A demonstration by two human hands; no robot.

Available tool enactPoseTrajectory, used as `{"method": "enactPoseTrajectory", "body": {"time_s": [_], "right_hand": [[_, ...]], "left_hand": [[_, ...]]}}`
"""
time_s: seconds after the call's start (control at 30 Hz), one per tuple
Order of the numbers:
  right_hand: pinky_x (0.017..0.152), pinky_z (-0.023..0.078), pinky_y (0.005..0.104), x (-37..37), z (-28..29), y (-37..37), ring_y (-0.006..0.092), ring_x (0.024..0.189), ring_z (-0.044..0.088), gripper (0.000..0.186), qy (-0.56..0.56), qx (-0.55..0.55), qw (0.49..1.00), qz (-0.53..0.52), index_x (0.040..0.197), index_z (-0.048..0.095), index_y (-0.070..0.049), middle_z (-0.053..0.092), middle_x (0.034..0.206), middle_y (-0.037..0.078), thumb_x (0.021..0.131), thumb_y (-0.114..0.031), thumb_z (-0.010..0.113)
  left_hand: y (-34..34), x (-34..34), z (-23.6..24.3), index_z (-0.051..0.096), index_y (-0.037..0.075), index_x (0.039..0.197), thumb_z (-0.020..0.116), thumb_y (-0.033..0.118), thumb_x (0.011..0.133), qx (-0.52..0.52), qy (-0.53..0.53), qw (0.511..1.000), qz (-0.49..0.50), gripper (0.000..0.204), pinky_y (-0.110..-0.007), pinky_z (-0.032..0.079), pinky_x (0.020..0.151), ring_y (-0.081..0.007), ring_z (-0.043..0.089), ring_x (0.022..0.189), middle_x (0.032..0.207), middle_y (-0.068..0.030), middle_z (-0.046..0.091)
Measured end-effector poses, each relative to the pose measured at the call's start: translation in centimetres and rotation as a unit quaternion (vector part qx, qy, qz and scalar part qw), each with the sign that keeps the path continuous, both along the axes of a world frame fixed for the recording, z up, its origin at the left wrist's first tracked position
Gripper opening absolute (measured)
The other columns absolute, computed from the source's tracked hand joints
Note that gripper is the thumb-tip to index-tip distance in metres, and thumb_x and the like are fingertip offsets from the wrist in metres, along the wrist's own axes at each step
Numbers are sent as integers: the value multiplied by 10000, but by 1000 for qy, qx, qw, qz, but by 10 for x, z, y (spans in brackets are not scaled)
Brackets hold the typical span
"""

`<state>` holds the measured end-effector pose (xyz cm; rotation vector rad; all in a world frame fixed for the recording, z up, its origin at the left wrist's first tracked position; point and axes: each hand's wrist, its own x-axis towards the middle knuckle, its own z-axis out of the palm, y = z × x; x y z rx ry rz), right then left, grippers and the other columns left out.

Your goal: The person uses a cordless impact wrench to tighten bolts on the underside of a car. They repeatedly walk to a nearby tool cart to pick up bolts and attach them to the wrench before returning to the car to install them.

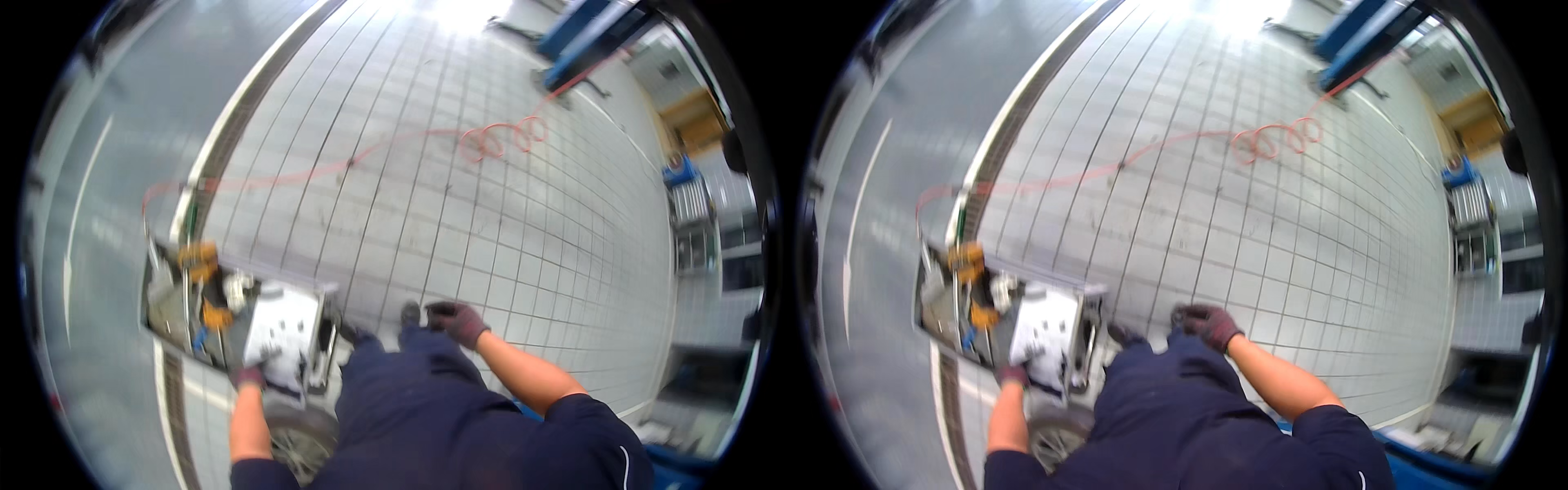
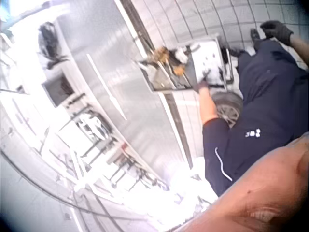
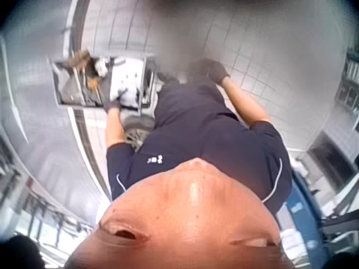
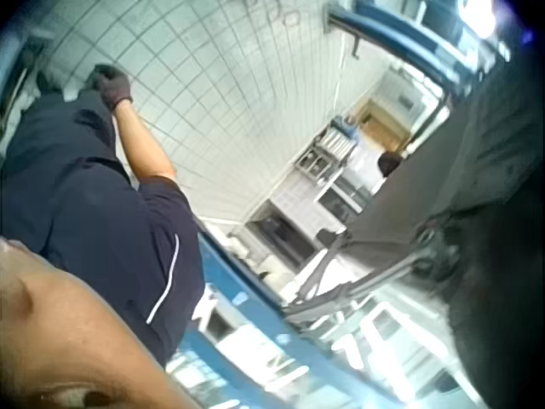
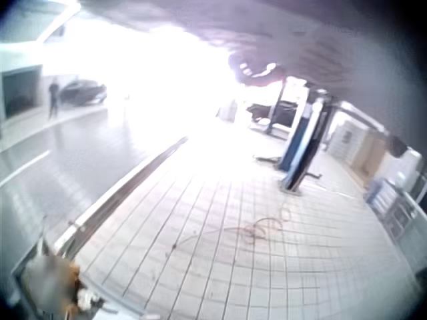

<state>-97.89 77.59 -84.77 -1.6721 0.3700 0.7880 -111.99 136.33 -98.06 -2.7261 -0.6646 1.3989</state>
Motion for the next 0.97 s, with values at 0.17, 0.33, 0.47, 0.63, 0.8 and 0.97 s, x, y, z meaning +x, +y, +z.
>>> {"method": "enactPoseTrajectory", "body": {"time_s": [0.17, 0.33, 0.47, 0.63, 0.8, 0.97], "right_hand": [[867, 589, 341, -23, 7, 4, 183, 926, 712, 403, -35, 44, 998, -17, 1327, 645, 42, 749, 1047, 131, 958, -103, 718], [857, 593, 334, -12, 25, -21, 170, 913, 707, 386, -34, 104, 994, 1, 1317, 652, 38, 746, 1041, 108, 978, -132, 723], [867, 596, 324, -3, 44, -51, 157, 905, 710, 371, -48, 143, 988, 17, 1310, 667, 18, 746, 1029, 91, 984, -149, 720], [855, 574, 313, 10, 75, -157, 133, 884, 692, 406, -101, 130, 982, 90, 1320, 677, -13, 754, 1019, 79, 980, -231, 711], [953, 554, 323, 28, 115, -303, 163, 1038, 713, 409, -204, 29, 966, 153, 1317, 698, -73, 764, 1155, 86, 969, -287, 715], [1043, 525, 328, 41, 133, -412, 171, 1144, 698, 452, -222, -33, 963, 148, 1356, 688, -126, 752, 1234, 96, 948, -307, 765]], "left_hand": [[-18, -1, 87, 693, 77, 1307, 635, 508, 897, 34, 74, 996, -46, 598, -439, 518, 1039, -346, 629, 1265, 1384, -169, 642], [-71, 43, 147, 693, 71, 1209, 650, 400, 891, -29, -90, 995, 24, 460, -412, 523, 929, -311, 629, 1112, 1216, -144, 640], [-167, 80, 188, 692, 66, 1131, 662, 315, 886, -126, -242, 961, 49, 350, -389, 528, 840, -283, 629, 990, 1081, -124, 639], [-370, 118, 198, 692, 60, 1033, 676, 207, 880, -332, -393, 857, -8, 213, -362, 534, 730, -249, 630, 837, 912, -99, 638], [-593, 153, 223, 703, 59, 1028, 677, 150, 910, -577, -326, 749, -17, 151, -305, 502, 595, -164, 589, 670, 774, -47, 623], [-754, 206, 295, 708, 71, 1225, 628, 250, 1004, -602, -81, 764, 217, 295, -235, 374, 492, -47, 458, 572, 757, 33, 578]]}}
